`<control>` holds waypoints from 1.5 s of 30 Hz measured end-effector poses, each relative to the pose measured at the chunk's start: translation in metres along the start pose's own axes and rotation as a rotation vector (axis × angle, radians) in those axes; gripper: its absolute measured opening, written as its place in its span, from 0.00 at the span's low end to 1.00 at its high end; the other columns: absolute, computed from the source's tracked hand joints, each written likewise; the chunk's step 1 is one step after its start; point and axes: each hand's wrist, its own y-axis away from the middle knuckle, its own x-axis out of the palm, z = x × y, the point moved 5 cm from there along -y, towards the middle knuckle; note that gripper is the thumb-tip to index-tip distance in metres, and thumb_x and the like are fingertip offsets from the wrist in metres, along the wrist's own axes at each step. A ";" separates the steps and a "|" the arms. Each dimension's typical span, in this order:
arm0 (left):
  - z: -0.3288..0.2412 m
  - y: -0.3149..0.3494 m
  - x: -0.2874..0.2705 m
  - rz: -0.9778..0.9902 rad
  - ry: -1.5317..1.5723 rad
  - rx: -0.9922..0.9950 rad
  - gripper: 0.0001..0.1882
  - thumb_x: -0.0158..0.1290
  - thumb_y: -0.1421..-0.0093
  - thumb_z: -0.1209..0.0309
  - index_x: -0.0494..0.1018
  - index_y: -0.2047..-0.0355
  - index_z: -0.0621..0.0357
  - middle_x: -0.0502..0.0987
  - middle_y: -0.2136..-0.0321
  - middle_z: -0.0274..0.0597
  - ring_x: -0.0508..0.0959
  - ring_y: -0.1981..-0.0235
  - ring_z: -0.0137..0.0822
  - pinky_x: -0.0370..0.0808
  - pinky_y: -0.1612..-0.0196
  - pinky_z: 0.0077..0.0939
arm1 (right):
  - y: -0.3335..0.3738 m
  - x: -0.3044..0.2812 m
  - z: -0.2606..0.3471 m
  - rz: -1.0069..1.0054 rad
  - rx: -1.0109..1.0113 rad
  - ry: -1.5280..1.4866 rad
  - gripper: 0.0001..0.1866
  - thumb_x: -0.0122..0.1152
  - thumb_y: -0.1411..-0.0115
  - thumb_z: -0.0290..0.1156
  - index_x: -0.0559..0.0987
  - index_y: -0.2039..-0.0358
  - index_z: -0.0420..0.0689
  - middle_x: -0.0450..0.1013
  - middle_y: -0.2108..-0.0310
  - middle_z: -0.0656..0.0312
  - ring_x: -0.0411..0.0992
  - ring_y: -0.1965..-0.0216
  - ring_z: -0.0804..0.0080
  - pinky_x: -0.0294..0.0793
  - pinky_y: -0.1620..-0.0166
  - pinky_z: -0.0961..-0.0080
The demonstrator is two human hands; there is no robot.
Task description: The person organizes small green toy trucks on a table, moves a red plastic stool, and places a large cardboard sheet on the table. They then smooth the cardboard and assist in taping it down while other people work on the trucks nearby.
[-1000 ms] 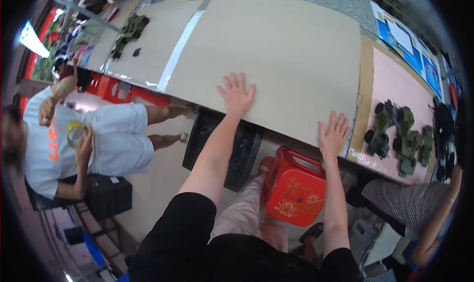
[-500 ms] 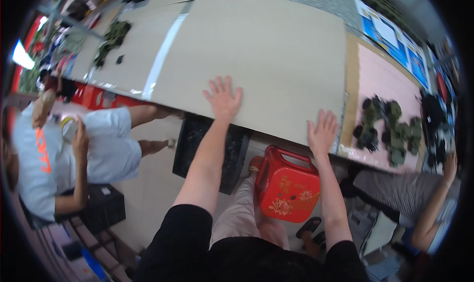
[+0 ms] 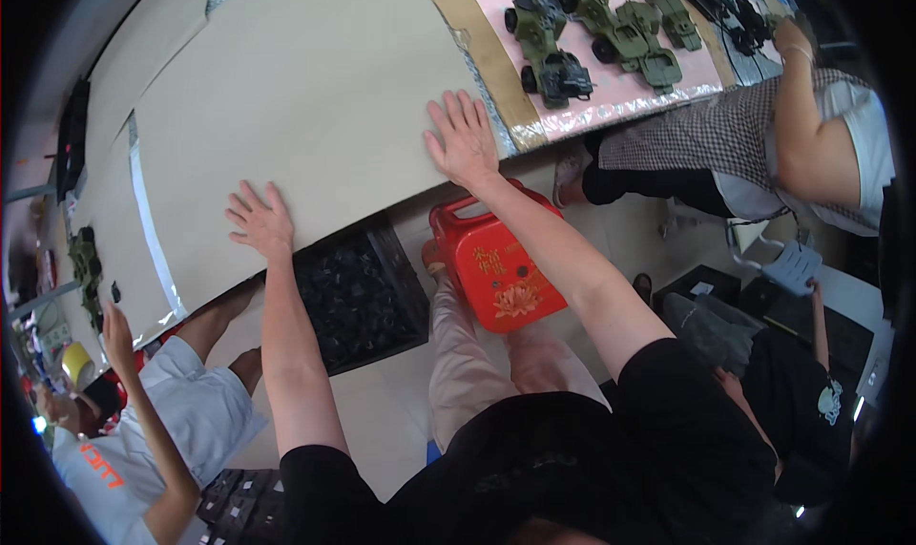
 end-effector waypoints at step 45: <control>-0.004 -0.005 -0.027 0.032 0.181 -0.046 0.33 0.42 0.42 0.50 0.56 0.40 0.53 0.51 0.39 0.54 0.43 0.37 0.58 0.36 0.41 0.65 | -0.263 0.202 0.351 0.284 -0.804 -0.177 0.25 0.42 0.40 0.52 0.66 0.45 0.55 0.57 0.42 0.58 0.52 0.40 0.62 0.50 0.42 0.58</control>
